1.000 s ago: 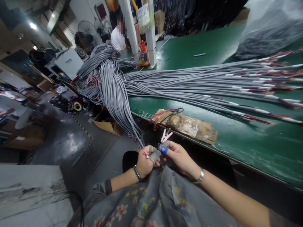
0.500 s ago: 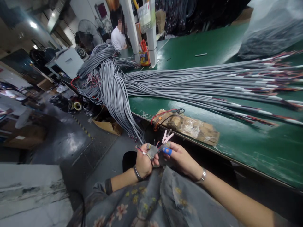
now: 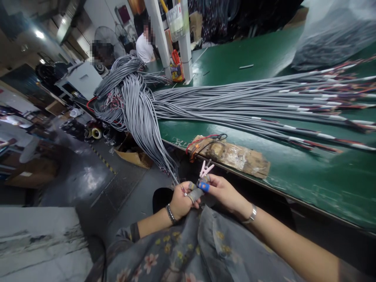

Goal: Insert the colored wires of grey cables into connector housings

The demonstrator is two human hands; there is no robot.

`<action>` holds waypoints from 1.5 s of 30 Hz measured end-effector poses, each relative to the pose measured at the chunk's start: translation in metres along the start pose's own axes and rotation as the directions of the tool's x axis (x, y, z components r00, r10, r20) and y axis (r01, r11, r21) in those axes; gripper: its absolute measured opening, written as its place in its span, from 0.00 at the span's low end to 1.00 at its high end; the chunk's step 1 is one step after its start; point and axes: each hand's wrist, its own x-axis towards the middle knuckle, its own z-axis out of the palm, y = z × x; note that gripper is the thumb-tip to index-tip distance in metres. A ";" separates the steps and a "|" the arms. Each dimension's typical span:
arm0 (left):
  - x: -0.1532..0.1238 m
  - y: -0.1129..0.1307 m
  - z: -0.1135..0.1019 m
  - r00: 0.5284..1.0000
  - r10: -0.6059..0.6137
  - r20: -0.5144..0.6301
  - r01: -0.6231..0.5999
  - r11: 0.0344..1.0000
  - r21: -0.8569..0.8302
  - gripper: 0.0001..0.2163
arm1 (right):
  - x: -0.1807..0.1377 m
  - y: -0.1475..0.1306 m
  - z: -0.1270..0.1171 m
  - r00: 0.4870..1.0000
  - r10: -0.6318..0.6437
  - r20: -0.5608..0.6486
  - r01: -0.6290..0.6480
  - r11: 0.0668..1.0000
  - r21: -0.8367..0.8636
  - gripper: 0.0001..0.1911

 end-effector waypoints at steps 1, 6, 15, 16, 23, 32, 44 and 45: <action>0.000 0.002 0.000 0.999 -0.019 0.033 0.018 1.000 0.022 0.21 | 0.000 0.000 -0.001 1.000 0.003 0.014 -0.003 1.000 -0.029 0.22; -0.001 0.002 -0.002 0.994 -0.056 0.089 0.052 0.997 0.053 0.21 | -0.001 -0.001 -0.003 0.998 0.010 0.066 -0.002 0.992 -0.129 0.22; 0.001 -0.010 -0.002 1.000 0.006 -0.003 -0.006 0.999 -0.040 0.23 | -0.007 0.003 0.003 1.000 0.024 -0.001 -0.024 0.999 0.038 0.21; 0.001 -0.011 -0.003 1.000 0.011 -0.005 -0.011 0.999 -0.050 0.23 | -0.006 0.003 0.000 0.999 0.040 0.010 -0.040 0.997 0.072 0.21; -0.002 -0.003 0.001 1.000 0.008 -0.030 -0.012 0.994 -0.109 0.24 | 0.010 0.010 -0.025 0.994 0.109 0.027 -0.112 0.933 0.342 0.22; 0.006 0.015 0.012 0.997 -0.048 -0.053 0.035 0.974 -0.225 0.23 | 0.018 -0.007 -0.003 0.997 -0.019 -0.077 0.037 0.970 0.238 0.31; 0.009 0.008 0.012 0.997 -0.080 0.005 0.079 0.983 -0.163 0.23 | 0.016 -0.013 0.001 0.984 -0.011 -0.178 0.051 0.974 0.223 0.27; 0.009 0.006 0.011 0.997 -0.076 0.006 0.076 0.984 -0.159 0.23 | 0.016 -0.012 0.001 0.986 -0.015 -0.165 0.052 0.974 0.221 0.27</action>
